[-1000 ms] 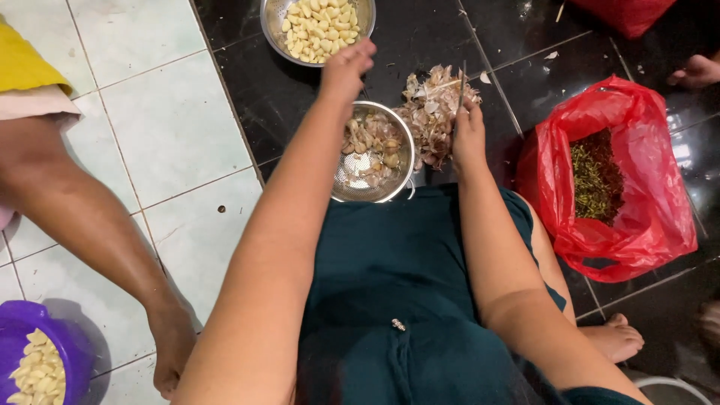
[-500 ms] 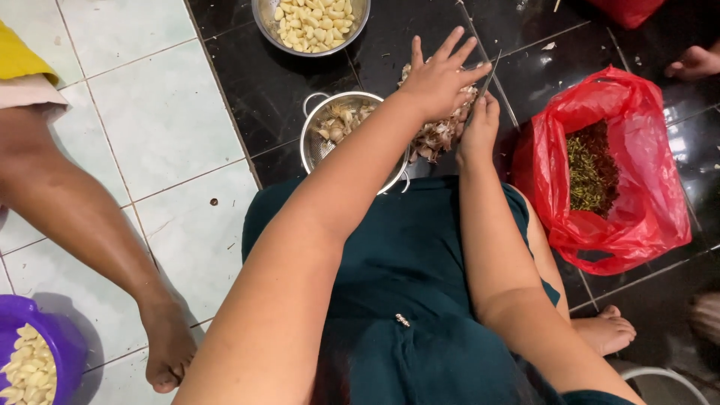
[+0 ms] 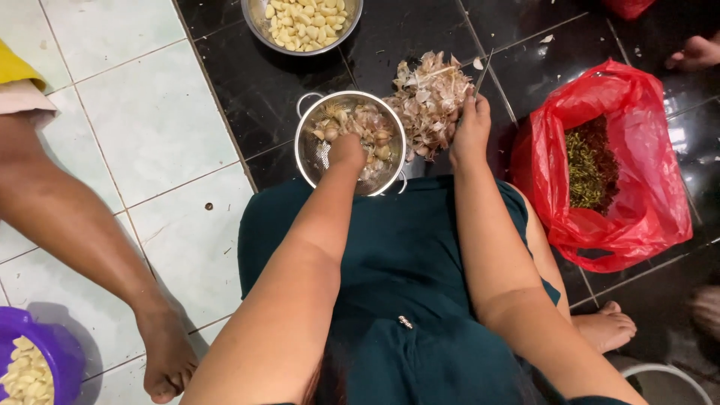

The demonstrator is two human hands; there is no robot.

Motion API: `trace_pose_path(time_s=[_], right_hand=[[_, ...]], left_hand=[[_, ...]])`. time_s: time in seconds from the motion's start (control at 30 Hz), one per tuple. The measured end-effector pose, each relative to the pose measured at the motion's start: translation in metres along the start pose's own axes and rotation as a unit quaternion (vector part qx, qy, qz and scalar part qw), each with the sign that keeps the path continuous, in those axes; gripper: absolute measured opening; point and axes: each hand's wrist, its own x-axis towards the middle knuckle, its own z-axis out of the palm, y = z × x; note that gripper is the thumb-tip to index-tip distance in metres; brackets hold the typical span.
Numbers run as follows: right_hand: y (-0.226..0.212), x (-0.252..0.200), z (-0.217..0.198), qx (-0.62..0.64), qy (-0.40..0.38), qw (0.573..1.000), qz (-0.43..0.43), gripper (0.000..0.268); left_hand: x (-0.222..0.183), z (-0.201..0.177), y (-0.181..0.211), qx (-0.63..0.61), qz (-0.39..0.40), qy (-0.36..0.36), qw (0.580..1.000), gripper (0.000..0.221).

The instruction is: A person is peeling garlic cloves by hand and with a small knife, placing the peeled cloves into a metal bowl.

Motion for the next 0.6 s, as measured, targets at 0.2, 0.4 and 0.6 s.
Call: trace_pose_path(time_s=[0.2, 0.4, 0.6], right_hand=[[-0.007, -0.008, 0.007, -0.001, -0.018, 1.0, 0.011, 0.022], [0.0, -0.011, 0.005, -0.036, -0.034, 0.999, -0.003, 0.023], [0.01, -0.021, 0.006, -0.08, -0.107, 0.991, 0.001, 0.028]], left_hand=[[-0.06, -0.039, 0.03, 0.032, 0.073, -0.038, 0.996, 0.034], [-0.078, -0.04, 0.031, -0.006, 0.108, -0.008, 0.994, 0.027], [-0.068, -0.024, 0.004, -0.191, 0.042, 0.074, 0.978, 0.028]])
